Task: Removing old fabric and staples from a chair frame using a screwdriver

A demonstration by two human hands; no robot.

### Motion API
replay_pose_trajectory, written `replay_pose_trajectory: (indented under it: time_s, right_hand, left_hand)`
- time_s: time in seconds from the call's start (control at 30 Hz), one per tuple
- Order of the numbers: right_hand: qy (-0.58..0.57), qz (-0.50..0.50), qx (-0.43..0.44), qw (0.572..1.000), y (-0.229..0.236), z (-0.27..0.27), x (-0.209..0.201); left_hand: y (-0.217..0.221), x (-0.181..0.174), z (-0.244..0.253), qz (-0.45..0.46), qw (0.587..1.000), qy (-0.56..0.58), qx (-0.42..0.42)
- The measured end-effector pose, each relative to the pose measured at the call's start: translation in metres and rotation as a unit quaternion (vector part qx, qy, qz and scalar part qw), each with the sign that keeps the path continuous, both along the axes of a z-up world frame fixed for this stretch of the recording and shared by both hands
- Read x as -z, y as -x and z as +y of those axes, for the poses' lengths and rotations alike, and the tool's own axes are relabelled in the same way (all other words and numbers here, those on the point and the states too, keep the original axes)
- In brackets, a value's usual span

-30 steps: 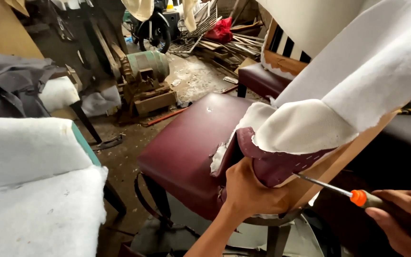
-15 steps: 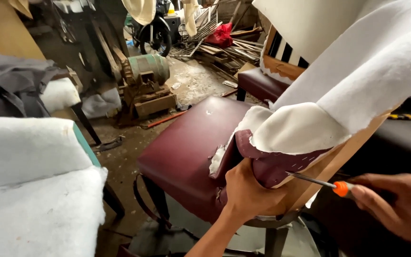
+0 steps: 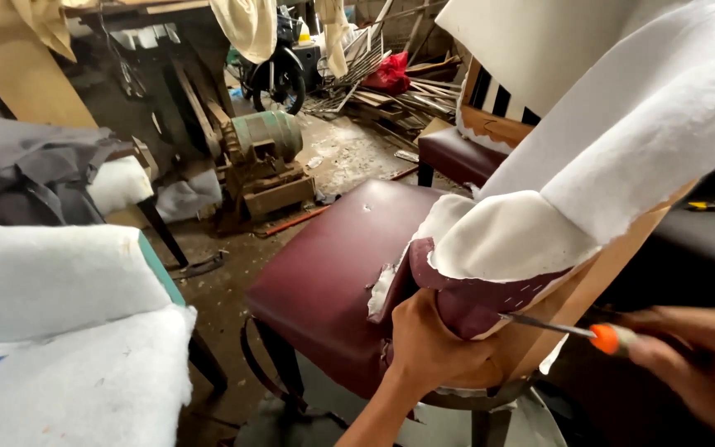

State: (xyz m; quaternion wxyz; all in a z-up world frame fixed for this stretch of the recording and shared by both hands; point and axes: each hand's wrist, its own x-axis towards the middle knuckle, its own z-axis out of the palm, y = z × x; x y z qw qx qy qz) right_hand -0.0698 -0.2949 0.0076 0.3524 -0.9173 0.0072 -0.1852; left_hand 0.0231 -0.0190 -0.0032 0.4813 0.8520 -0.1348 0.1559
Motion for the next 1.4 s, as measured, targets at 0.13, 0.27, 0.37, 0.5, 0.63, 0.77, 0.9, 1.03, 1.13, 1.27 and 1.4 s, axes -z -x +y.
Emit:
replay_pose_trajectory:
  time_s: [0.13, 0.27, 0.37, 0.5, 0.63, 0.77, 0.9, 1.03, 1.13, 1.27, 1.4]
  right_hand:
    - [0.1, -0.212, 0.073, 0.969, 0.053, 0.038, 0.014]
    - [0.22, -0.222, 0.09, 0.946, 0.079, 0.022, 0.036]
    - [0.188, -0.172, 0.112, 0.96, 0.088, -0.037, 0.086]
    - [0.208, -0.277, 0.104, 0.932, 0.088, 0.059, 0.012]
    - [0.214, -0.301, 0.103, 0.924, 0.085, 0.068, 0.012]
    - [0.25, -0.282, 0.136, 0.916, 0.092, 0.072, 0.015]
    - [0.245, -0.281, 0.171, 0.912, 0.095, 0.102, 0.015]
    - [0.252, -0.326, 0.105, 0.905, 0.079, 0.102, -0.005]
    - [0.301, -0.379, 0.027, 0.875, 0.046, 0.048, 0.004]
    - [0.313, -0.492, -0.102, 0.806, -0.002, 0.022, -0.002]
    - [0.337, -0.459, -0.052, 0.82, 0.025, 0.061, -0.03]
  left_hand:
    - [-0.003, 0.004, 0.002, -0.043, 0.999, 0.022, 0.01]
    - [0.001, 0.0, 0.007, -0.017, 0.999, 0.022, 0.019]
    - [0.001, 0.0, 0.011, -0.043, 0.998, 0.04, 0.039]
    - [0.007, -0.008, 0.017, 0.0, 0.998, 0.04, 0.056]
    - [0.006, -0.006, 0.022, -0.005, 0.997, 0.04, 0.067]
    - [0.009, -0.006, 0.025, -0.027, 0.995, 0.061, 0.073]
    - [0.014, -0.003, 0.016, -0.026, 0.994, 0.095, 0.055]
    - [0.01, 0.008, 0.006, -0.115, 0.989, 0.092, 0.015]
    - [0.012, 0.006, 0.003, -0.11, 0.99, 0.085, 0.012]
    - [0.014, 0.001, 0.002, -0.04, 0.998, 0.048, 0.002]
    - [0.013, -0.006, 0.001, 0.019, 1.0, 0.017, 0.0]
